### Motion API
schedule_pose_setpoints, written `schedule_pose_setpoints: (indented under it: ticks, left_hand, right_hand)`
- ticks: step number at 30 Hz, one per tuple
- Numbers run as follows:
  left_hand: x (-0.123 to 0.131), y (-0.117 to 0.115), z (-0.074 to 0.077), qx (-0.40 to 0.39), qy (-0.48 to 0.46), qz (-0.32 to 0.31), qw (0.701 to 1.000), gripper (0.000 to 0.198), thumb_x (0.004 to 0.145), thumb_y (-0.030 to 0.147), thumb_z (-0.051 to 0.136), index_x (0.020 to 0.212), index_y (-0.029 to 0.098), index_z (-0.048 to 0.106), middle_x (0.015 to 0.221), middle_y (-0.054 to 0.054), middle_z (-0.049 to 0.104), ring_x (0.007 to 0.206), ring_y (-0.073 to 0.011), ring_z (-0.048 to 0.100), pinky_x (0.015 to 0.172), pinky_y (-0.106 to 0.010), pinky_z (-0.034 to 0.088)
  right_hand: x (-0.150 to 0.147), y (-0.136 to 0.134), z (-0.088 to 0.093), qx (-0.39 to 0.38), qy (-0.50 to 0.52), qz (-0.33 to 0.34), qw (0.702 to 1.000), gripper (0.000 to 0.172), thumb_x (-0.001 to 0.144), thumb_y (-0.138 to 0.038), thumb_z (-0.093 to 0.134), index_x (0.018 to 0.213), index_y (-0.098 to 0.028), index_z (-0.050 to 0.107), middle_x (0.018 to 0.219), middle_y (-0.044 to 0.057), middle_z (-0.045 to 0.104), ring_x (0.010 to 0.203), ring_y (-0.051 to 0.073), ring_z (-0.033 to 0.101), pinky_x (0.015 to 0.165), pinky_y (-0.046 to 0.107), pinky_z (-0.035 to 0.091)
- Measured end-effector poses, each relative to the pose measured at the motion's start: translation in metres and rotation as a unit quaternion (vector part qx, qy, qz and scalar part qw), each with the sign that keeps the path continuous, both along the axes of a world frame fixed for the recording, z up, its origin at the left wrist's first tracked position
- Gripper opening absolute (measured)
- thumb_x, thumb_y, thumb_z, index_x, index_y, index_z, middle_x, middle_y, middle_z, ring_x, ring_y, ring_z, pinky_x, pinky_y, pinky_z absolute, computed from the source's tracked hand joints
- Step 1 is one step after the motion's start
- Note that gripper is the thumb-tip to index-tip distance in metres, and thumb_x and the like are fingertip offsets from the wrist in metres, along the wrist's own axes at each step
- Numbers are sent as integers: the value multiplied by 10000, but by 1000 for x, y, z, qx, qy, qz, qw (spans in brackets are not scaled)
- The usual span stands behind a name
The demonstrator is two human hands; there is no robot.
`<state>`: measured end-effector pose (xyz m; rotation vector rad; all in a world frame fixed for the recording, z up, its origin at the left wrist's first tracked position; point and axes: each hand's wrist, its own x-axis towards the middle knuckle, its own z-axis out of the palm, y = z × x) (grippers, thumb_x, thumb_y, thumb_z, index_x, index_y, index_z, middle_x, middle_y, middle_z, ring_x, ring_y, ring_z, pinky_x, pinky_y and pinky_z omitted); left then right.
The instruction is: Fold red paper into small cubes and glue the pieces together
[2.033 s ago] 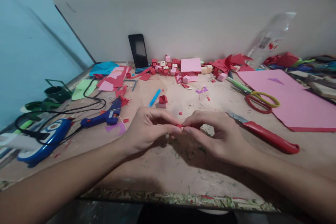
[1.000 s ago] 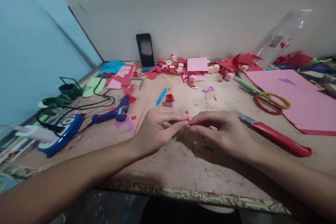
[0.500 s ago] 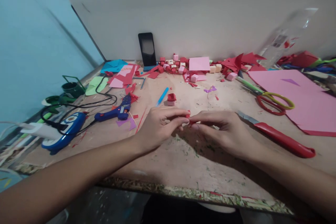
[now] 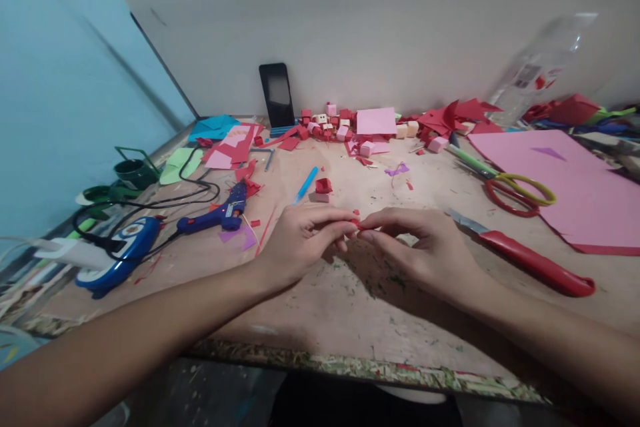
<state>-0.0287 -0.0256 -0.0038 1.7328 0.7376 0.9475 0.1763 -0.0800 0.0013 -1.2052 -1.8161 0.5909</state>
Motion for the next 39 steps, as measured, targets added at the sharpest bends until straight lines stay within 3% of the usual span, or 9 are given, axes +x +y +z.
schedule_pose_setpoints:
  ticks: [8,15,18,21,23,26,31,35,39]
  left_hand:
    - [0,-2,-2,36,15,-7,999,162,960,205,695,927,125,832,736,-44,745,639,-117,692,624,-209,584]
    - [-2,1,-2,-40,-1,-29,999,161,885,237,800,996,133,851,786,-55,790,591,-123,689,526,-205,546]
    - [-7,6,2,94,48,-49,993,125,885,196,811,993,149,855,888,-73,835,706,-146,740,648,-230,584]
    - [-10,9,3,267,65,-59,960,84,934,198,779,964,154,844,897,-70,844,763,-150,754,744,-247,580]
    - [-11,9,3,315,53,-70,945,93,962,205,754,962,145,826,898,-71,843,743,-140,755,732,-240,572]
    - [-11,7,2,334,56,-80,937,114,992,210,716,958,150,806,883,-63,836,726,-129,755,714,-232,571]
    - [-10,6,1,311,48,-93,944,110,989,179,709,978,145,813,907,-79,838,751,-138,765,711,-231,576]
    - [-8,6,1,275,32,-114,954,103,975,178,728,974,161,830,908,-79,844,770,-147,776,749,-242,589]
    - [-7,4,-2,236,5,-112,965,86,934,139,770,978,155,842,903,-81,844,780,-150,780,761,-239,591]
  right_hand:
    - [-5,-4,1,9,9,-4,1000,173,956,-204,651,878,-214,805,811,28,826,648,155,734,635,242,574]
    - [-5,-5,3,18,-7,-20,1000,167,944,-198,639,867,-196,787,759,22,797,635,145,706,646,245,549]
    - [-2,-4,4,-6,6,-11,1000,141,936,-221,662,873,-197,785,771,22,796,652,146,705,639,243,540]
    - [2,-2,6,-61,36,22,997,137,921,-254,683,847,-196,784,765,28,787,668,156,705,631,249,538]
    - [3,0,9,-104,69,43,991,137,895,-275,714,807,-191,777,743,32,773,668,162,696,628,258,534]
    - [4,4,13,-193,136,63,970,167,823,-329,818,763,-179,773,672,20,728,603,144,637,570,254,495]
    - [7,9,8,-337,231,94,908,269,711,-367,949,748,-167,773,570,-17,642,519,104,545,503,229,406]
    - [10,12,0,-382,274,132,872,299,702,-390,972,731,-162,781,590,3,665,530,102,569,515,226,400]
    - [11,14,-5,-400,283,141,860,316,725,-413,966,734,-156,781,571,2,658,520,98,570,520,222,409]
